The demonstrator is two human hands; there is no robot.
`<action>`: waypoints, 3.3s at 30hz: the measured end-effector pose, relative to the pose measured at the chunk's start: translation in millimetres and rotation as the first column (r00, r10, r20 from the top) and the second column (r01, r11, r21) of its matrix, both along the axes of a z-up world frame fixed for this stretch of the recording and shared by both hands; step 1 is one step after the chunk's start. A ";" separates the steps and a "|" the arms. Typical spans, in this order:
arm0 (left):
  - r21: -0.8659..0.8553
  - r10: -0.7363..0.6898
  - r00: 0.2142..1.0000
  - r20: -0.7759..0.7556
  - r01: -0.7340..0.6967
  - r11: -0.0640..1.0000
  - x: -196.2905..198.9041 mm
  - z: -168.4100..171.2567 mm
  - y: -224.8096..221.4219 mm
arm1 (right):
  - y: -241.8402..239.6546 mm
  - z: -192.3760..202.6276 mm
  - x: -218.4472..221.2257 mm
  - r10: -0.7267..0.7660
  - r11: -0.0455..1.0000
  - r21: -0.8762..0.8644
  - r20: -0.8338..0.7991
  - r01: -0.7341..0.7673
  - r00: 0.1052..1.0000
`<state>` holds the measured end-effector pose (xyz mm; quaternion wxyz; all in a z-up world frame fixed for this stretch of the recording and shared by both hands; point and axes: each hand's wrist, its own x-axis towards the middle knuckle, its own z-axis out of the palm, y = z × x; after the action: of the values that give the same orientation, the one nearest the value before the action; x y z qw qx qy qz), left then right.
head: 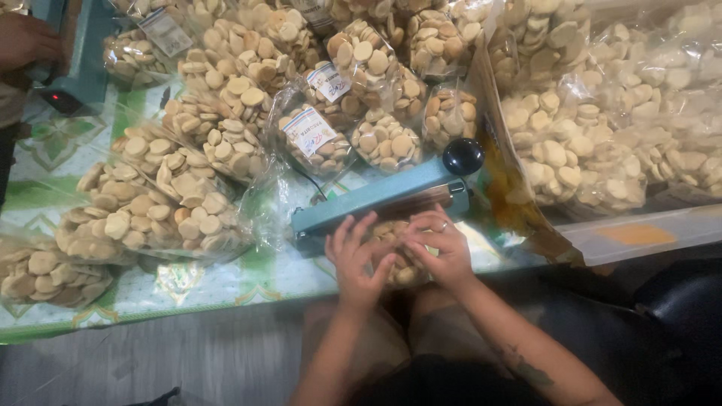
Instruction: The person uses a heat-sealing machine to close plastic bags containing round crackers, then places the sealed bags into a large plastic bin.
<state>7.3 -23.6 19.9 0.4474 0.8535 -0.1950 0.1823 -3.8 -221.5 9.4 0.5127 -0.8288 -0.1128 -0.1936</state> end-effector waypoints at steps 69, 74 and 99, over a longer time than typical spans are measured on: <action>-0.042 -0.033 0.993 -0.114 0.029 0.999 2.8 11.2 6.0 | -14.6 25.3 -2.3 -0.074 0.975 -0.205 0.079 0.089 0.994; -0.136 -0.086 0.988 -0.127 0.069 0.988 4.5 18.2 4.5 | -8.3 39.2 -2.0 -0.073 0.977 -0.196 0.090 0.089 0.993; -0.125 0.009 0.861 -0.509 -0.084 0.989 78.6 -93.2 -24.9 | -62.7 -31.7 111.6 0.020 0.952 -0.295 -0.224 -0.087 0.974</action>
<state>85.9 -48.5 -73.3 0.5385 0.8415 -0.0362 -0.0241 107.9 -284.2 -22.3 0.3941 -0.9104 -0.1065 -0.0678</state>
